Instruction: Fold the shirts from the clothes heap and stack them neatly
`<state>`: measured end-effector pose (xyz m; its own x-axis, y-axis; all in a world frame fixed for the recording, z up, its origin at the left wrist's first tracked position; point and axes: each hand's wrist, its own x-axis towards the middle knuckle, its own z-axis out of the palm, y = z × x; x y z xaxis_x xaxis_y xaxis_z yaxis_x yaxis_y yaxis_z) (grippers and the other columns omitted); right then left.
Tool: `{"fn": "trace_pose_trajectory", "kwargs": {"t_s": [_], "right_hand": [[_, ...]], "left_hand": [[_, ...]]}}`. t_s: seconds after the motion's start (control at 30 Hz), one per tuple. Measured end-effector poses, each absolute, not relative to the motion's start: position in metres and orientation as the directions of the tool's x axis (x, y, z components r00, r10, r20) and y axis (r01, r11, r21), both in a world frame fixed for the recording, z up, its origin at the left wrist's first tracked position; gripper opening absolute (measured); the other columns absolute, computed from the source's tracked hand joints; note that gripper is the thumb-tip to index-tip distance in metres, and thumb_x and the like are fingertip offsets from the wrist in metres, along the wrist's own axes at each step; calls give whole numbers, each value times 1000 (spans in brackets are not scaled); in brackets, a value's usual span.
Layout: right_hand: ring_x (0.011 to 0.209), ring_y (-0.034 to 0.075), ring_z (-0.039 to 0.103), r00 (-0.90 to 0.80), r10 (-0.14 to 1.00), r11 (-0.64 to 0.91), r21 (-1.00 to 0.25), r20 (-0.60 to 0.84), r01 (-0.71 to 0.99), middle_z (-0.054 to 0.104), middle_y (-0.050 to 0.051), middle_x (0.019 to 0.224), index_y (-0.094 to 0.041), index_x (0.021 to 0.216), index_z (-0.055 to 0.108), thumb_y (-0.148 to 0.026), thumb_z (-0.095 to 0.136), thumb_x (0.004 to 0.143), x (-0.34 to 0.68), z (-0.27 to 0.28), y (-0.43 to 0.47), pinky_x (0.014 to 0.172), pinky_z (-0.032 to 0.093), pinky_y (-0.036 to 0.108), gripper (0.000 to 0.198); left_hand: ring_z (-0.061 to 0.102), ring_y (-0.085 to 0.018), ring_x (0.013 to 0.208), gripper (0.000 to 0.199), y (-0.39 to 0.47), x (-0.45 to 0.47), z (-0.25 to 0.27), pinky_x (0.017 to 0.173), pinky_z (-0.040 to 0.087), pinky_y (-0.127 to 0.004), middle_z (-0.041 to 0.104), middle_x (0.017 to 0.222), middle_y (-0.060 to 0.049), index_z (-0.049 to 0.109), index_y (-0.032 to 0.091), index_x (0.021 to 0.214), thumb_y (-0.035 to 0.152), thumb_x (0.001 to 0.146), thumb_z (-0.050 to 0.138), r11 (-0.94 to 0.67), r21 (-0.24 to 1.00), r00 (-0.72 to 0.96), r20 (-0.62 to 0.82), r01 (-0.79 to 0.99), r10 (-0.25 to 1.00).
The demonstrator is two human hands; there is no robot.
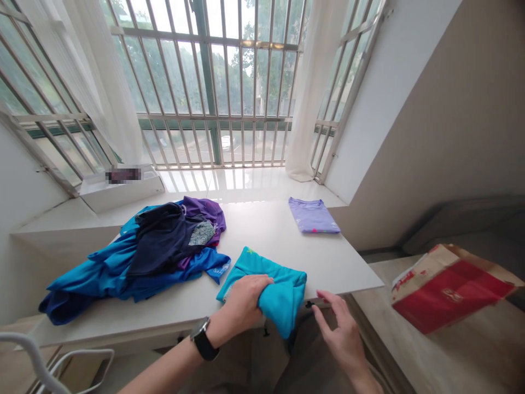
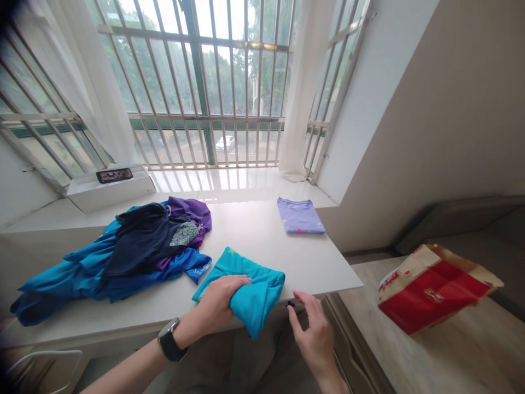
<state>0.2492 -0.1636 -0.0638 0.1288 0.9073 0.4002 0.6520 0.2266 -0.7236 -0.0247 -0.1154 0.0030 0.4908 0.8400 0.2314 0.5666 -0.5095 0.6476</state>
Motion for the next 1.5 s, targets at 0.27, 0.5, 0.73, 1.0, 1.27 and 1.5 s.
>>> {"fn": "trace_pose_trajectory", "kwargs": {"t_s": [0.27,0.5,0.73,1.0,1.27,1.5], "right_hand": [[132,34,53,-17,963,262,-921,269,289,58,14,141,-21,139,51,-57,70,80,199,-30,-113,110,44,53,72],[101,34,71,-41,999,3,-991,9,-133,76,10,110,-21,110,71,-63,72,77,203,15,-77,87,60,47,54],[104,34,71,117,993,-10,-1000,-9,11,75,11,112,-22,112,69,-65,72,75,283,64,27,84,62,44,57],[93,30,73,144,978,-178,-962,-150,206,77,14,101,-16,104,72,-56,74,76,367,53,186,77,61,40,49],[93,30,72,164,986,-102,-862,-23,497,78,13,96,-14,93,74,-55,63,82,382,-35,208,79,56,35,43],[101,33,68,259,965,-152,-735,33,661,74,17,102,-13,106,69,-48,54,88,381,-28,207,87,51,39,42]], "left_hand": [[66,-29,107,35,-108,-18,47,96,52,-44,72,116,-6,68,20,117,34,85,67,245,942,435,-126,-229,891],[63,-36,119,66,-69,-3,61,103,48,-54,68,125,-18,54,12,139,57,91,58,606,676,581,-313,-420,752],[55,-38,128,80,50,81,77,110,39,-60,60,136,-20,47,11,144,71,91,41,577,687,681,-162,-442,714],[60,-36,121,78,199,177,33,109,43,-55,59,136,-20,47,9,142,66,90,47,641,583,606,-295,-498,739],[60,-33,122,51,206,172,-14,106,48,-48,62,133,-20,58,9,128,34,85,69,602,679,501,-379,-421,778],[60,-35,120,59,188,154,-13,101,50,-52,61,134,-20,53,12,130,15,74,71,364,899,429,-237,-244,872]]}}
